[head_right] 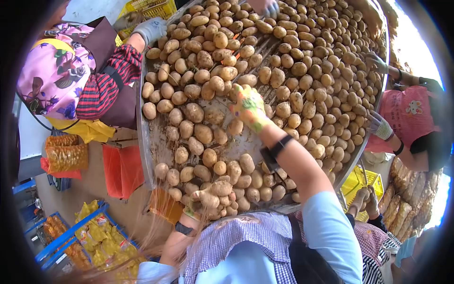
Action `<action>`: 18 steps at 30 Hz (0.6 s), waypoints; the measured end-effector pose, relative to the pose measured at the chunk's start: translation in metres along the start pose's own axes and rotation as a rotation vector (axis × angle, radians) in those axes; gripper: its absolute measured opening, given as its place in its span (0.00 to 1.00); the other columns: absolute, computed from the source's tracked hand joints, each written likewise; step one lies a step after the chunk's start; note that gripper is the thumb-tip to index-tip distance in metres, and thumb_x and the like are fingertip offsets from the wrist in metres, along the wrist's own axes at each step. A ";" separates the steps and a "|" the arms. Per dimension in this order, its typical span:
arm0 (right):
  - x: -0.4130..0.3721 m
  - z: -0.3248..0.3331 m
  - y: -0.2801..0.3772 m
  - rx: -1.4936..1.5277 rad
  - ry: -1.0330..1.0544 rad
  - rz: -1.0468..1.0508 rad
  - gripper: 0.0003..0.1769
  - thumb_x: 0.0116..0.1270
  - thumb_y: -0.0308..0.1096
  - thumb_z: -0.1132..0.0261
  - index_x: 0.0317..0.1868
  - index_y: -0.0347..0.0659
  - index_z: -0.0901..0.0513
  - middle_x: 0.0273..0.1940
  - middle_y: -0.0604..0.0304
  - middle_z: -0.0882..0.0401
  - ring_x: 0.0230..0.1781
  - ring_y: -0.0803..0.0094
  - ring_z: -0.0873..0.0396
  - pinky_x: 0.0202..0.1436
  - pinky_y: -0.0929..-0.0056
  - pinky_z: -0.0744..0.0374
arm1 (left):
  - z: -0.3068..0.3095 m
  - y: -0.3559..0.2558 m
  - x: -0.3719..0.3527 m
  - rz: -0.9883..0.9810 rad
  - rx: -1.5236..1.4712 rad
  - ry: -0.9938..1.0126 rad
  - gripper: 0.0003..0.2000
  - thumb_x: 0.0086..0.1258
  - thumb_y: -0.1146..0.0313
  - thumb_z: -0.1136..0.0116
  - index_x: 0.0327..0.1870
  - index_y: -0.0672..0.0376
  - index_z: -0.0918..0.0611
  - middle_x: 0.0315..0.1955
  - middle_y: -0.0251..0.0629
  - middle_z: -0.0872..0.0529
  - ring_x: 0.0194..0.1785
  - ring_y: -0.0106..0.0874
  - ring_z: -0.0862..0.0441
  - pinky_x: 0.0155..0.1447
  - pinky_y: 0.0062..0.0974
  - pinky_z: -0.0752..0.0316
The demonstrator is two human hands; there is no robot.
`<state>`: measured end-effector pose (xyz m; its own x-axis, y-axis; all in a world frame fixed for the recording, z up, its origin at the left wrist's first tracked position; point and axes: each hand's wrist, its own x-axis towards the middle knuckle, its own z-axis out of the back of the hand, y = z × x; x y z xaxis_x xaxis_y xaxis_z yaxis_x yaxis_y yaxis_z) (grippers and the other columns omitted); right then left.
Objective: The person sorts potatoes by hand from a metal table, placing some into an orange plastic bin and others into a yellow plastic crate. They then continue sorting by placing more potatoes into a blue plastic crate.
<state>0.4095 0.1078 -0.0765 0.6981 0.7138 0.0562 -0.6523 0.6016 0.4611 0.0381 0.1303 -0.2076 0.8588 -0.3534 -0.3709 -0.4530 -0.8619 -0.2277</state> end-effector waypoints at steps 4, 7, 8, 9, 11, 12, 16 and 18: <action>0.015 -0.044 -0.023 0.191 -0.014 -0.029 0.23 0.57 0.33 0.26 0.52 0.40 0.23 0.51 0.43 0.23 0.55 0.46 0.22 0.53 0.53 0.20 | -0.101 -0.050 -0.013 -0.003 -0.510 0.280 0.54 0.56 0.44 0.27 0.80 0.50 0.46 0.68 0.53 0.34 0.64 0.44 0.26 0.62 0.50 0.23; -0.019 -0.026 -0.003 0.351 0.100 0.240 0.17 0.59 0.34 0.29 0.46 0.39 0.20 0.46 0.43 0.20 0.52 0.47 0.20 0.53 0.53 0.20 | -0.105 -0.047 -0.027 -0.013 -0.614 0.223 0.55 0.54 0.43 0.26 0.80 0.51 0.46 0.68 0.56 0.34 0.64 0.44 0.26 0.64 0.50 0.23; -0.033 -0.016 0.018 0.204 0.274 0.275 0.14 0.59 0.34 0.30 0.44 0.39 0.19 0.42 0.46 0.19 0.47 0.47 0.18 0.50 0.54 0.19 | -0.127 -0.060 -0.035 -0.093 -0.246 0.091 0.48 0.57 0.38 0.32 0.67 0.71 0.34 0.48 0.37 0.23 0.48 0.32 0.25 0.55 0.29 0.27; -0.048 -0.013 0.039 0.053 0.438 0.305 0.12 0.60 0.35 0.32 0.42 0.40 0.18 0.37 0.48 0.17 0.42 0.47 0.16 0.46 0.55 0.18 | -0.123 -0.057 -0.038 -0.094 -0.257 0.089 0.48 0.57 0.38 0.32 0.67 0.71 0.34 0.48 0.37 0.23 0.48 0.32 0.25 0.55 0.29 0.27; -0.077 -0.033 0.055 -0.169 0.557 0.220 0.09 0.62 0.36 0.35 0.39 0.40 0.17 0.30 0.53 0.17 0.32 0.48 0.15 0.36 0.58 0.17 | -0.111 -0.050 -0.039 -0.061 -0.457 0.128 0.51 0.55 0.37 0.31 0.69 0.72 0.36 0.54 0.40 0.23 0.54 0.35 0.26 0.56 0.30 0.26; -0.090 -0.045 0.053 -0.252 0.530 0.328 0.09 0.62 0.36 0.36 0.38 0.41 0.16 0.29 0.53 0.17 0.30 0.51 0.14 0.32 0.59 0.17 | -0.101 -0.040 -0.039 -0.117 -0.438 0.155 0.50 0.55 0.39 0.31 0.70 0.69 0.36 0.54 0.41 0.23 0.55 0.35 0.25 0.55 0.33 0.25; -0.092 -0.059 0.055 -0.386 0.531 0.493 0.08 0.61 0.36 0.36 0.35 0.41 0.15 0.29 0.51 0.15 0.30 0.56 0.12 0.30 0.59 0.17 | -0.107 -0.038 -0.052 -0.188 -0.428 0.074 0.48 0.56 0.40 0.31 0.71 0.65 0.36 0.54 0.41 0.24 0.55 0.35 0.26 0.55 0.34 0.24; -0.074 -0.036 0.070 -0.361 0.662 0.295 0.08 0.57 0.36 0.33 0.33 0.43 0.14 0.31 0.50 0.14 0.34 0.55 0.12 0.33 0.57 0.16 | -0.115 -0.038 -0.063 -0.218 -0.437 0.018 0.47 0.56 0.41 0.31 0.71 0.63 0.35 0.54 0.42 0.25 0.55 0.35 0.26 0.55 0.35 0.24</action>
<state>0.3016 0.1099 -0.0802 0.2366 0.8571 -0.4576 -0.9163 0.3534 0.1882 0.0286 0.1437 -0.0719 0.9284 -0.1505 -0.3398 -0.1227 -0.9872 0.1020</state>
